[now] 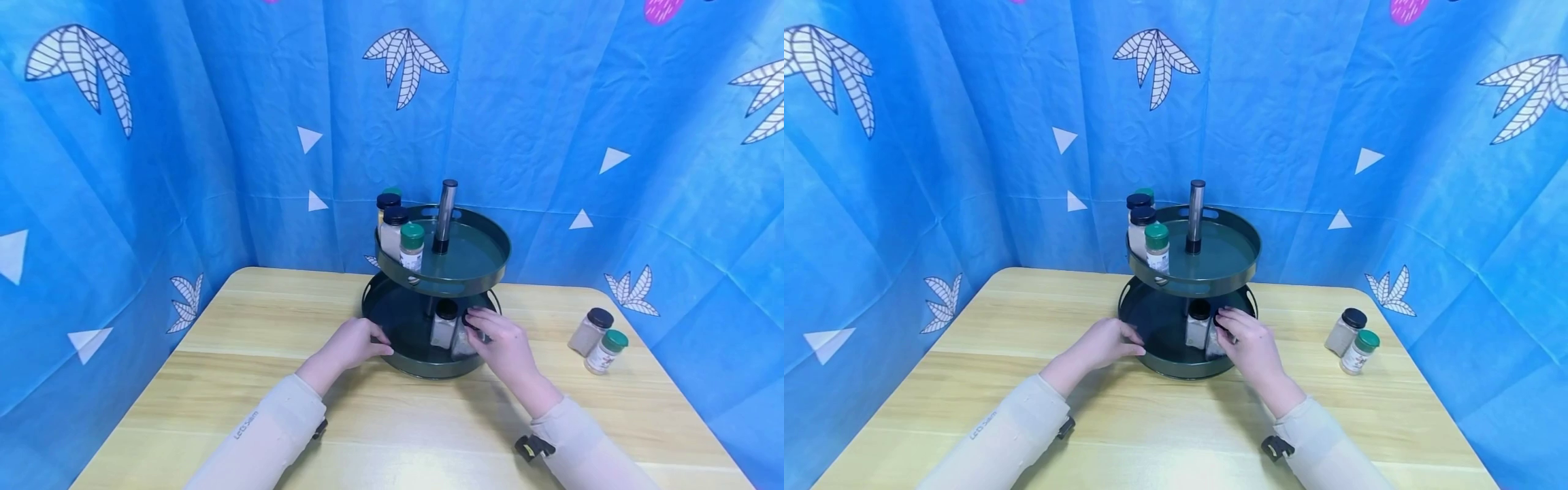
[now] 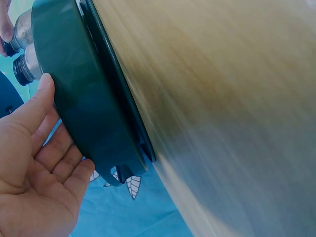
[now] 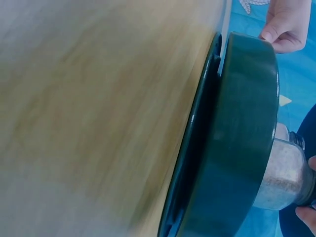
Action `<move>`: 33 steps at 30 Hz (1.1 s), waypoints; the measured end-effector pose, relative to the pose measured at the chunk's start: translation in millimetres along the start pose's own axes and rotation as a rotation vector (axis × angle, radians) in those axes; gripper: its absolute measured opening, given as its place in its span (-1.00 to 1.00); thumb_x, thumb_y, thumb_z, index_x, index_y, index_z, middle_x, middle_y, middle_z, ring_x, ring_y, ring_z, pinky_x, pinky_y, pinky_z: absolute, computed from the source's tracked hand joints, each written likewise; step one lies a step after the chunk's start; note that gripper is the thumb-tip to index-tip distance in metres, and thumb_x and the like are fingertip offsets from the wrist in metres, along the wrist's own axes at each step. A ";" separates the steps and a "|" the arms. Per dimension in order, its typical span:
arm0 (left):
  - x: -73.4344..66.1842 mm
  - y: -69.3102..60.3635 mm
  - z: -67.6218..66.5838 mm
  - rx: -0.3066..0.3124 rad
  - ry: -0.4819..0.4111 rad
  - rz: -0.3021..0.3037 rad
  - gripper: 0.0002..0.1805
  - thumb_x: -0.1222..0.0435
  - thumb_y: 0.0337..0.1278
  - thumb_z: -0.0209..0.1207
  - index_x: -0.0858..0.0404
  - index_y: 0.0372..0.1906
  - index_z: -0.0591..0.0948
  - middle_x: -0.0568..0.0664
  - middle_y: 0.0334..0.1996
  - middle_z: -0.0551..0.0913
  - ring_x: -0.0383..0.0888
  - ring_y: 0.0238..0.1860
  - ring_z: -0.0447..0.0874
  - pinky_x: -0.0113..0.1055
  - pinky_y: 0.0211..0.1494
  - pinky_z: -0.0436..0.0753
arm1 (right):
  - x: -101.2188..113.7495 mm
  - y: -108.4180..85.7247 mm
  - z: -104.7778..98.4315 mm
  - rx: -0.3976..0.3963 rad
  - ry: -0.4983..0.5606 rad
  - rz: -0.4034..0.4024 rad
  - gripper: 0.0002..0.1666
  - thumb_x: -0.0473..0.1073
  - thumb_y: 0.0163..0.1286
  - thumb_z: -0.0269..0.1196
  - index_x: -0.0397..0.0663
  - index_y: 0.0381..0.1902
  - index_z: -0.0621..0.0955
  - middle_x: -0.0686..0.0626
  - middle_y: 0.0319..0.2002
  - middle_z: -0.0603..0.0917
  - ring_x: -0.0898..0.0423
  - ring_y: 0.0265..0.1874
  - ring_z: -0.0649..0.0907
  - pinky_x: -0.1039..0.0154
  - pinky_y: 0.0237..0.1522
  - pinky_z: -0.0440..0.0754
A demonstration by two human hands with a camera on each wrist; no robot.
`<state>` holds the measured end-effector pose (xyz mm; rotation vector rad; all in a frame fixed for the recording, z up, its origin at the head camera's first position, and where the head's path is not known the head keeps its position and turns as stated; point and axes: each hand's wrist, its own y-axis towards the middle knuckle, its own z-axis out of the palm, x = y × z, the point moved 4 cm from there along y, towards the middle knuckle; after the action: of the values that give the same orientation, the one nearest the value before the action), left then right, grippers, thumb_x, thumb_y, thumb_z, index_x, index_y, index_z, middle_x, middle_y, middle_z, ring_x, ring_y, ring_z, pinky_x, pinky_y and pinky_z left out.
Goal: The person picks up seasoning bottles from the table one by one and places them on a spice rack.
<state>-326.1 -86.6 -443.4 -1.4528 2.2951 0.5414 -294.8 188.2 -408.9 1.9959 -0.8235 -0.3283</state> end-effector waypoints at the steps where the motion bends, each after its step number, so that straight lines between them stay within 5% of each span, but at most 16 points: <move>1: -0.4 0.0 -0.4 -0.002 0.001 0.004 -0.88 0.15 0.10 0.44 0.10 -0.34 0.82 -0.18 -0.33 0.76 -0.12 -0.14 0.70 -0.19 0.03 0.65 | -0.2 0.0 0.1 0.004 -0.002 -0.001 -0.70 -0.49 -0.06 0.49 -0.27 -0.29 0.78 -0.19 -0.21 0.79 -0.12 -0.19 0.77 -0.06 -0.12 0.72; 33: 0.5 -0.7 0.1 0.000 -0.012 -0.011 -0.89 0.16 0.11 0.43 0.10 -0.33 0.82 -0.15 -0.30 0.76 -0.08 -0.08 0.70 -0.14 0.11 0.63 | 4.7 5.5 -11.4 0.157 -0.029 0.133 -0.77 -0.41 0.07 0.49 -0.20 -0.26 0.77 -0.14 -0.15 0.78 -0.11 -0.14 0.76 -0.06 -0.06 0.71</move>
<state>-325.7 -87.2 -443.8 -1.4571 2.2763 0.5458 -287.6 190.6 -397.8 2.0719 -1.0220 -0.2215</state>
